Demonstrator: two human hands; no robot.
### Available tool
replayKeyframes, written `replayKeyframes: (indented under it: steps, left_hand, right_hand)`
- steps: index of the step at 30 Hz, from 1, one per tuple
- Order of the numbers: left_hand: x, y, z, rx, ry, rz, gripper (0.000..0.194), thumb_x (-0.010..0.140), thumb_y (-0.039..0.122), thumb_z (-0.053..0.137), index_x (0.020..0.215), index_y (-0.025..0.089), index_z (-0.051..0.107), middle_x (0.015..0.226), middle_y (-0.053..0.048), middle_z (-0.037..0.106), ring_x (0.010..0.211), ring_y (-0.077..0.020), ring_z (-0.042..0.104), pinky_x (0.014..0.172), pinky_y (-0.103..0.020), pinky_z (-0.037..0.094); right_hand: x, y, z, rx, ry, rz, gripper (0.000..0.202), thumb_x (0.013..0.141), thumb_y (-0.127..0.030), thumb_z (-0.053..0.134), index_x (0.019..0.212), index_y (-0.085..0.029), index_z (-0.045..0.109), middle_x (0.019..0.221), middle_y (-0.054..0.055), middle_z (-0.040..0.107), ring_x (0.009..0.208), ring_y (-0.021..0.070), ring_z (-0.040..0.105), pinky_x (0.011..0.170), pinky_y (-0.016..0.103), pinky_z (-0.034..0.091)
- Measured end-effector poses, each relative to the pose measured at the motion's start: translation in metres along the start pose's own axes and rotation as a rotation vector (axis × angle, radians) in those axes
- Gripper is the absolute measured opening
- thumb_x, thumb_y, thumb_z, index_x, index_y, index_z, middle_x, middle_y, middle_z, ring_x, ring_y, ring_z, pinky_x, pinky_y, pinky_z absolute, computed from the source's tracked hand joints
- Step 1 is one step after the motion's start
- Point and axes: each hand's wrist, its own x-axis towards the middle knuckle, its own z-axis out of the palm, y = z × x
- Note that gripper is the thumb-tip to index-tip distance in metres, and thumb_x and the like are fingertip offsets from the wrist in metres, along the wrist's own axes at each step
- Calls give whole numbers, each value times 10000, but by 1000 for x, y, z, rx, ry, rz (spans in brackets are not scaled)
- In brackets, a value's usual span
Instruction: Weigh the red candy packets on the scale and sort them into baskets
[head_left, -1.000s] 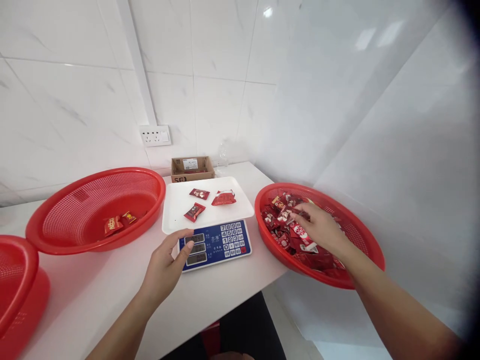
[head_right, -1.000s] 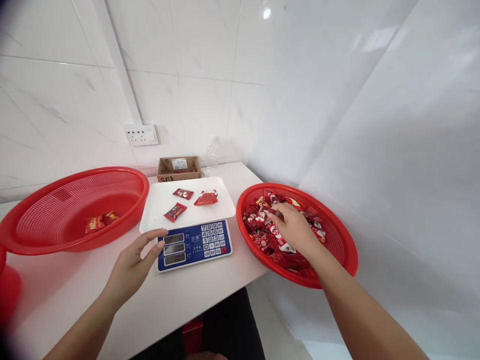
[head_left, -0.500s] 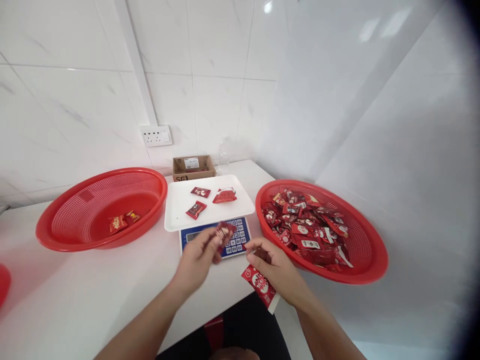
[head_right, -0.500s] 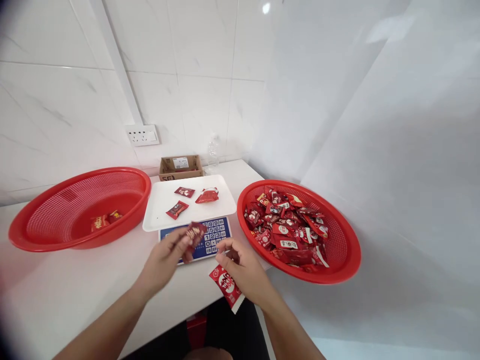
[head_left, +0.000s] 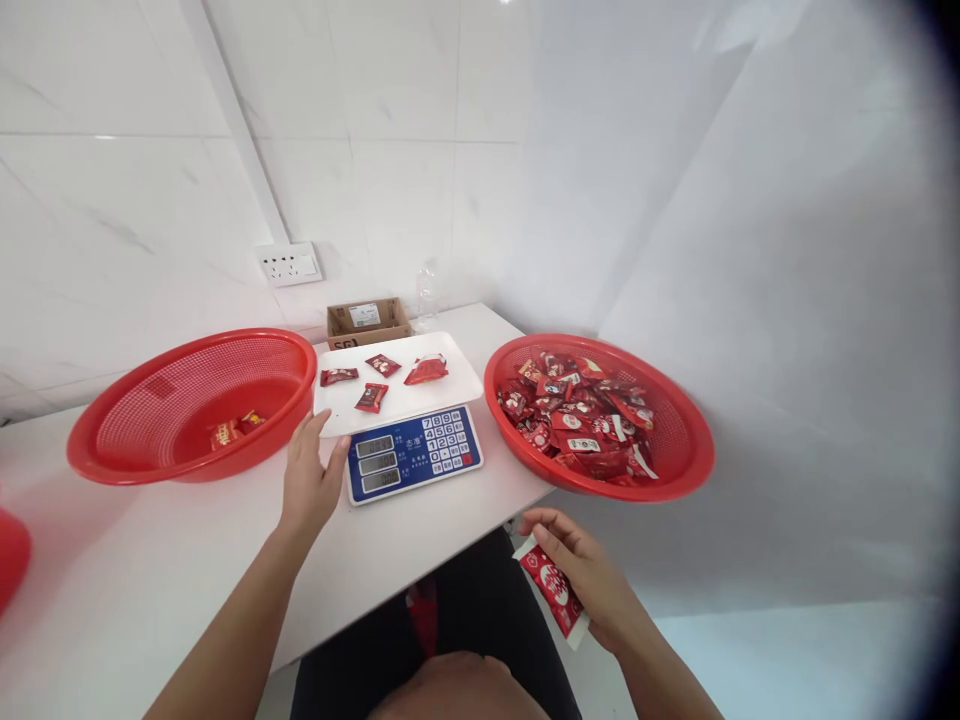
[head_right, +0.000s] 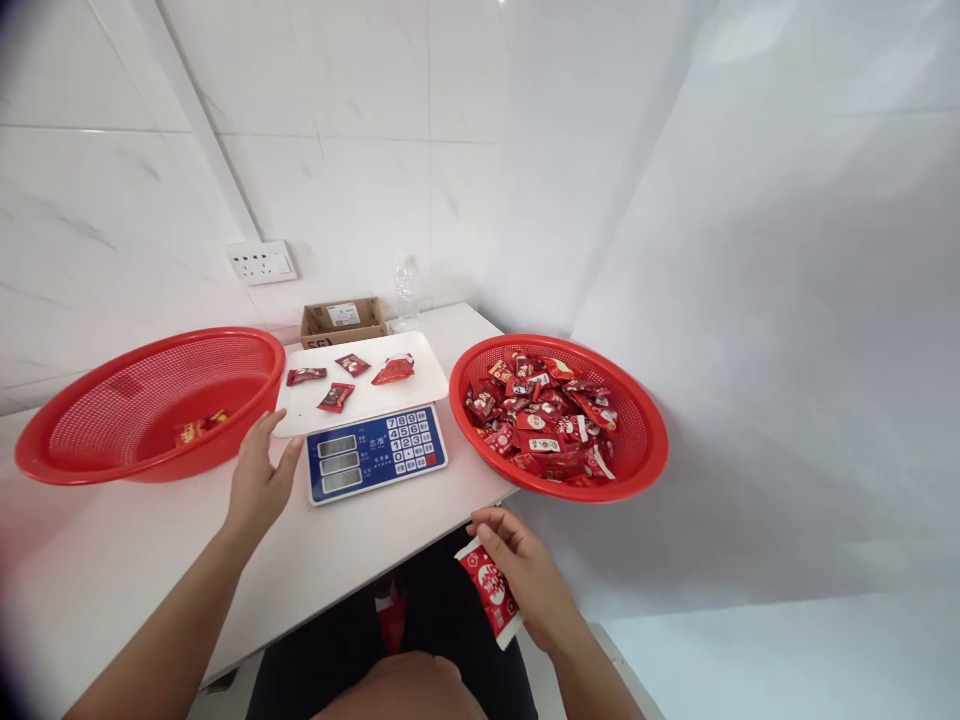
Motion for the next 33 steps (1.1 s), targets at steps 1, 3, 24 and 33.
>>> replayKeyframes:
  steps: [1, 3, 24, 33]
  left_hand:
    - [-17, -4, -3, 11, 26, -24, 459, 871, 411, 415, 1284, 212, 418, 1316, -129, 481, 1281, -266, 375, 1037, -449, 327]
    - [-45, -14, -8, 42, 62, -32, 437, 874, 395, 412, 1269, 209, 426, 1282, -133, 503, 1261, -267, 395, 1030, -457, 335]
    - [-77, -42, -4, -4, 113, -23, 326, 871, 348, 417, 1139, 182, 501, 1145, -115, 576, 1141, -247, 491, 970, -442, 392]
    - [-79, -50, -2, 8, 127, -16, 305, 877, 355, 408, 1093, 176, 526, 1110, -114, 598, 1108, -243, 516, 930, -431, 435]
  right_hand:
    - [-2, 3, -2, 41, 5, 17, 375, 661, -533, 688, 883, -237, 629, 878, 9, 637, 536, 94, 506, 485, 228, 411]
    - [-5, 7, -3, 118, 15, 38, 354, 650, -518, 706, 855, -239, 637, 835, -1, 639, 524, 83, 501, 486, 217, 412]
    - [-16, 12, 20, 270, -28, 84, 332, 612, -447, 773, 823, -221, 654, 724, -34, 627, 510, 54, 517, 470, 164, 421]
    - [2, 19, 31, 415, 43, 174, 431, 527, -437, 831, 848, -209, 656, 636, -29, 618, 540, 65, 563, 470, 145, 467]
